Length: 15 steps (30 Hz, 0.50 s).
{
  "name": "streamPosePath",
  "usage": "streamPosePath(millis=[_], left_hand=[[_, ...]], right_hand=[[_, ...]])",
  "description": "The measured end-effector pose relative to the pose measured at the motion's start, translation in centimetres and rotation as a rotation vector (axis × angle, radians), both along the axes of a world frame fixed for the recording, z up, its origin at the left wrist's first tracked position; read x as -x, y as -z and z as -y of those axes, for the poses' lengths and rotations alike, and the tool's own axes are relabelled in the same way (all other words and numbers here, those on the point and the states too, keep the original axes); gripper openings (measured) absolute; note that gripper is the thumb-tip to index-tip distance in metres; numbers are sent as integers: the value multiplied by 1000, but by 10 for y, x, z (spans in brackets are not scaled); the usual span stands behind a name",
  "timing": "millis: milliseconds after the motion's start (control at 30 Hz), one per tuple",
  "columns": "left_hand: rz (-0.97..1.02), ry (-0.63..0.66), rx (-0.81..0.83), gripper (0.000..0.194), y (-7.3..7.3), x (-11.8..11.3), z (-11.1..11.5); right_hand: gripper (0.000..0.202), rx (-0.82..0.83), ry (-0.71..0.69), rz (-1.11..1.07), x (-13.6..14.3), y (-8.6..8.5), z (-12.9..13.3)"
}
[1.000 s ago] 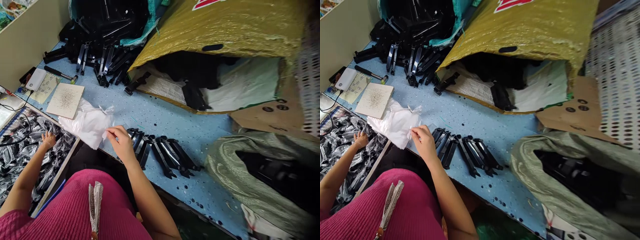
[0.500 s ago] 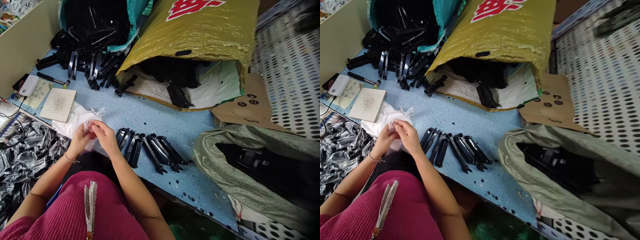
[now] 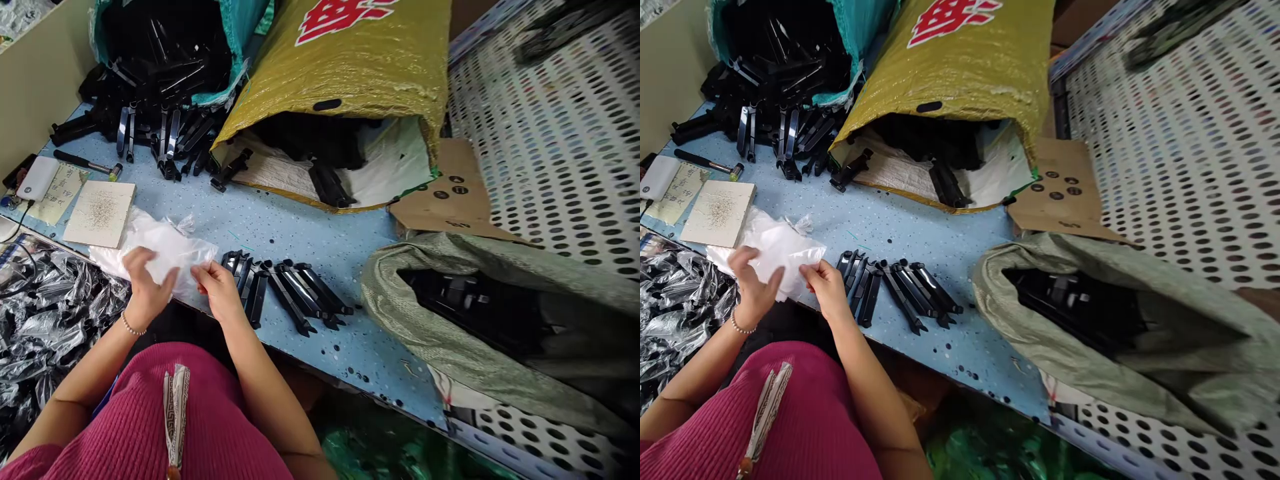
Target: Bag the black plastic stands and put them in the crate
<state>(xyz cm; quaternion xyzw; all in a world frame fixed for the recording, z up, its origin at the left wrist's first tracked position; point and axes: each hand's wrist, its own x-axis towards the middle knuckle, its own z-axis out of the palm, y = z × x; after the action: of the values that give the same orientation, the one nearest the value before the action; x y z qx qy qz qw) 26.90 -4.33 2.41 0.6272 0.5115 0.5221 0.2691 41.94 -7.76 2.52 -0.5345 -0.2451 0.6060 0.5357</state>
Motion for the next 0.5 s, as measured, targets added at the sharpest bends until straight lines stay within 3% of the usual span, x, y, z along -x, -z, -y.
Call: streamPosePath(millis=[100, 200, 267, 333, 433, 500], left_hand=[[41, 293, 313, 41, 0, -1, 5], [299, 356, 594, 36, 0, 4, -6], [377, 280, 550, 32, -1, 12, -14], [308, 262, 405, 22, -6, 21, -18], [8, 421, 183, 4, -14, 26, -16], [-204, 535, 79, 21, -17, 24, -14]], right_hand=[[54, -43, 7, 7, 1, 0, -4], [58, -61, 16, 47, -6, 1, 2], [55, -88, -35, 170, -19, -1, 11], [46, -136, -107, 459, -39, -5, 20], [34, -268, -256, 1159, -70, -11, 18], [36, -405, -490, 1531, -88, -13, 6]])
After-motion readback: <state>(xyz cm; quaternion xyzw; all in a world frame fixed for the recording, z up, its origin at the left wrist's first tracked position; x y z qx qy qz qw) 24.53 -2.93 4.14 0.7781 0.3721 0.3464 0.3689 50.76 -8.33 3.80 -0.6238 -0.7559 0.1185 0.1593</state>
